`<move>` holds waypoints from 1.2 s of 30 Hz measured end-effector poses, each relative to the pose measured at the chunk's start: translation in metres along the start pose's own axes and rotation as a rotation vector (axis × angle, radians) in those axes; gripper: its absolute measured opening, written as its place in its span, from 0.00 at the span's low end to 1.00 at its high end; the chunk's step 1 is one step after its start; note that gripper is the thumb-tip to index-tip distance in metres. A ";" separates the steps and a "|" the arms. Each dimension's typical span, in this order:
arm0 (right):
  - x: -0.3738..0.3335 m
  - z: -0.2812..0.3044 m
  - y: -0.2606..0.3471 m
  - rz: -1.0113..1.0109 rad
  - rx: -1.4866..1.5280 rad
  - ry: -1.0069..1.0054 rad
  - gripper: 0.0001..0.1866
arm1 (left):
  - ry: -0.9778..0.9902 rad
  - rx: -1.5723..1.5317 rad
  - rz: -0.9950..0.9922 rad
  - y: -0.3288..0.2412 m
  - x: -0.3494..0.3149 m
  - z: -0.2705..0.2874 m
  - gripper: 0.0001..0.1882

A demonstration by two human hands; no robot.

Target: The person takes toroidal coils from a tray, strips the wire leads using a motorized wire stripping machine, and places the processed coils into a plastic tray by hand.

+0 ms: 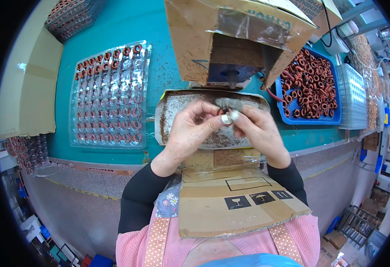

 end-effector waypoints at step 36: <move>-0.044 0.177 -0.038 0.073 -1.075 -0.605 0.28 | -0.777 1.465 -0.671 -0.092 0.043 0.172 0.14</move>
Point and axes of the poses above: each hand's wrist, its own x-axis towards the middle knuckle, its own z-axis out of the back of the hand, y = z × x, the point moved 5 cm from there along x, towards the middle knuckle, and after that the axes turned 4 degrees about -y, right-handed, at the moved point
